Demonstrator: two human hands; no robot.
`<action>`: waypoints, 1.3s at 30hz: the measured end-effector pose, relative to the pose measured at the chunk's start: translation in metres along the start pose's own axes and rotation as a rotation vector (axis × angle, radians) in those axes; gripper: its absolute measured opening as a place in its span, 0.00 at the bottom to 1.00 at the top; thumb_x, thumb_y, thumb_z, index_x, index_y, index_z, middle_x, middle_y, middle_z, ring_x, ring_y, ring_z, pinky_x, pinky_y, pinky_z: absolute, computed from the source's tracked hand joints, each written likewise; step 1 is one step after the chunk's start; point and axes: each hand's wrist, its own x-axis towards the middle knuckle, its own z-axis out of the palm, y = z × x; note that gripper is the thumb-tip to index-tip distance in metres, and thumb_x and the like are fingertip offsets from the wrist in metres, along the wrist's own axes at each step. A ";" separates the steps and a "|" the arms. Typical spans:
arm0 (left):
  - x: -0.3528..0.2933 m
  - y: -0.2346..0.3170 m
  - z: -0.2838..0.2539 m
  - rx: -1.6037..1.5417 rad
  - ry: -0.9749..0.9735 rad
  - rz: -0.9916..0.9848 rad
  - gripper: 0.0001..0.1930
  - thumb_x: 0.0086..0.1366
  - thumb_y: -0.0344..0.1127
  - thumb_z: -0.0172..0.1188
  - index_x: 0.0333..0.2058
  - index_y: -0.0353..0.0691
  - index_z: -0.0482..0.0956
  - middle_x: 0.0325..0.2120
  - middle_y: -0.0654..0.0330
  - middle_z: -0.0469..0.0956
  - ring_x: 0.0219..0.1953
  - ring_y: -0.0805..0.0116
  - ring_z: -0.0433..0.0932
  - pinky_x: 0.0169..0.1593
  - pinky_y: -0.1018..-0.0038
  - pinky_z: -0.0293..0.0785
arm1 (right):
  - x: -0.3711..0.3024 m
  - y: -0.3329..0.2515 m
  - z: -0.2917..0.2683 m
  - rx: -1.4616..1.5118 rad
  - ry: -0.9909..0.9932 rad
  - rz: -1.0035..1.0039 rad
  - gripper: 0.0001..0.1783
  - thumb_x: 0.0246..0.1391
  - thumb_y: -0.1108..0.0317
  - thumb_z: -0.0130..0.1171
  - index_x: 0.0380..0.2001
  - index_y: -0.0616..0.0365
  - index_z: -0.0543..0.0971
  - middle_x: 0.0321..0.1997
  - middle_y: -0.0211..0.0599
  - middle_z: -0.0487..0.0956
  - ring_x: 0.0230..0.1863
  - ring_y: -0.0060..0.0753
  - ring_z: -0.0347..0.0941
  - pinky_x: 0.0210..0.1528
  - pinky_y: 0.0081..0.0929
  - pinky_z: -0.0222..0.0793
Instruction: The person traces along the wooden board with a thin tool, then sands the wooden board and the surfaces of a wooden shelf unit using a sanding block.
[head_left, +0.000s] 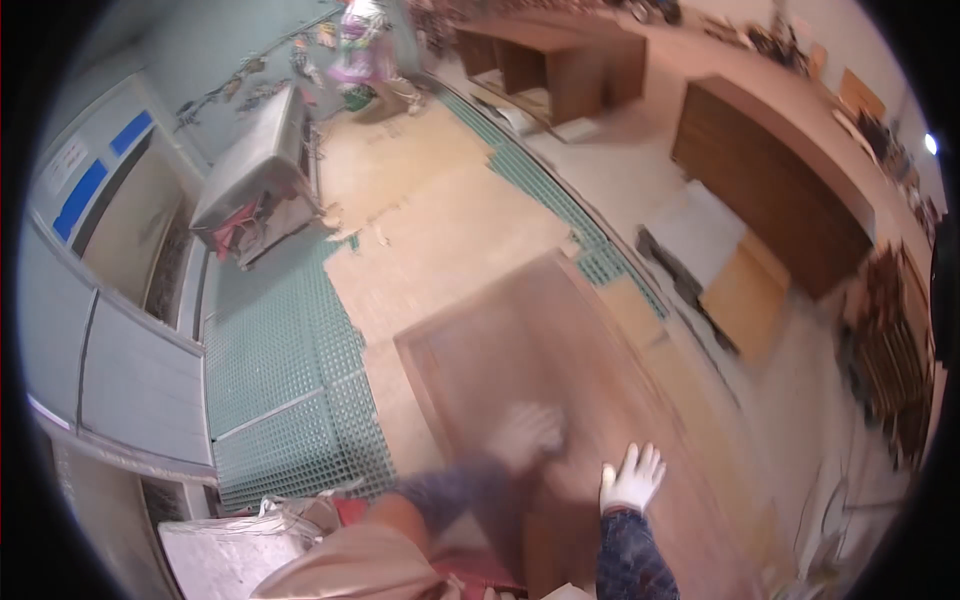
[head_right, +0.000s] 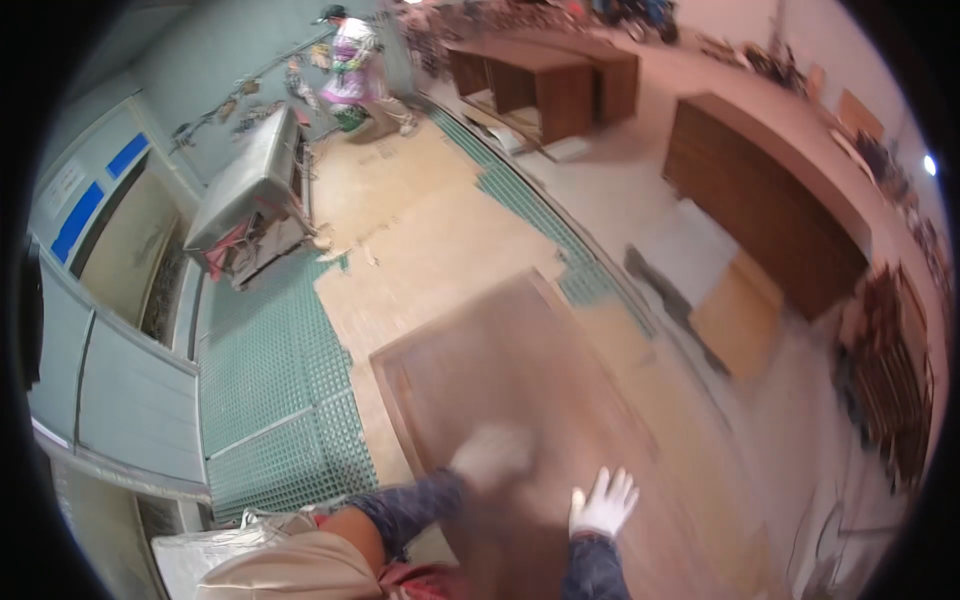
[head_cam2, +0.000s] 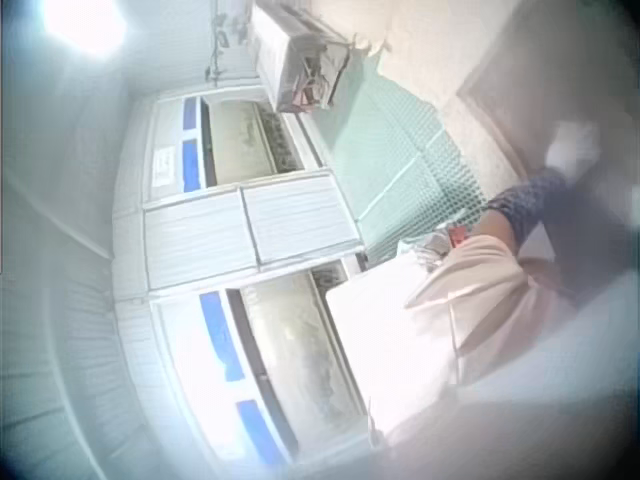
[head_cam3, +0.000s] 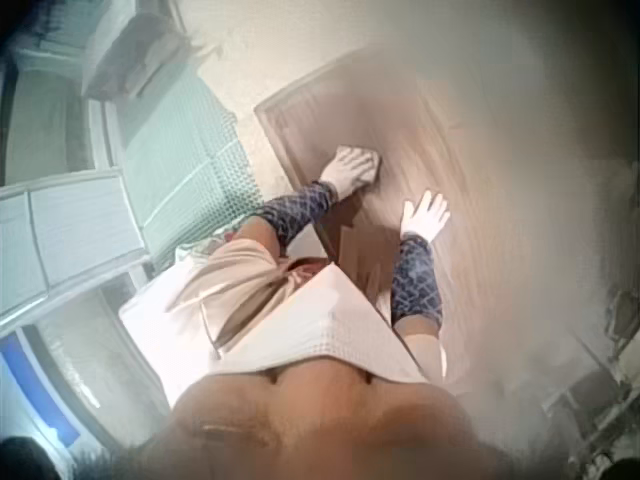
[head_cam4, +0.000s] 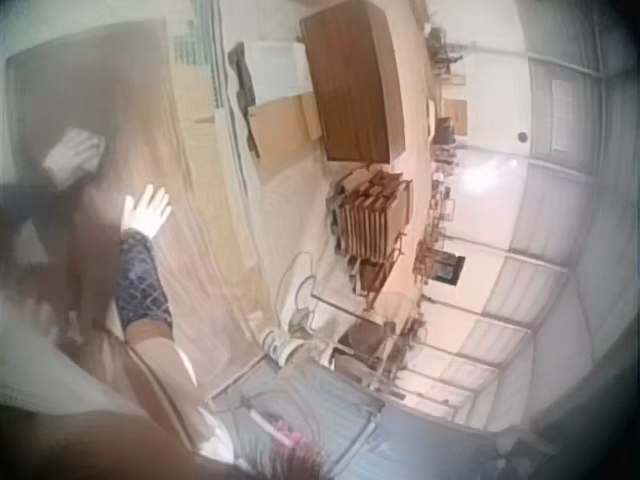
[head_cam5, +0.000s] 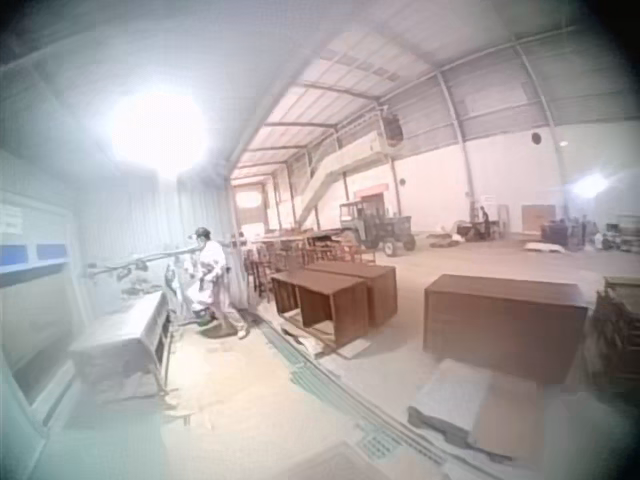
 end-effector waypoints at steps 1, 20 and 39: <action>0.007 -0.006 -0.023 0.115 -0.211 -0.048 0.06 0.56 0.33 0.56 0.31 0.41 0.80 0.33 0.54 0.79 0.39 0.55 0.80 0.43 0.58 0.76 | 0.000 -0.003 -0.008 -0.040 0.067 -0.018 0.39 0.51 0.49 0.64 0.62 0.59 0.71 0.69 0.60 0.65 0.71 0.64 0.57 0.73 0.62 0.46; 0.100 0.294 0.092 0.115 -0.201 0.055 0.07 0.60 0.38 0.58 0.35 0.45 0.81 0.41 0.55 0.79 0.45 0.51 0.78 0.48 0.51 0.71 | -0.420 0.271 -0.068 -0.229 0.004 0.789 0.36 0.62 0.52 0.53 0.68 0.62 0.64 0.74 0.58 0.60 0.74 0.65 0.53 0.76 0.58 0.42; 0.113 0.300 0.140 -0.037 0.261 0.354 0.15 0.57 0.41 0.64 0.41 0.42 0.83 0.44 0.56 0.81 0.46 0.52 0.77 0.49 0.55 0.73 | -0.419 0.275 -0.075 -0.129 0.047 0.788 0.39 0.56 0.51 0.59 0.67 0.59 0.67 0.74 0.51 0.62 0.73 0.63 0.54 0.74 0.60 0.43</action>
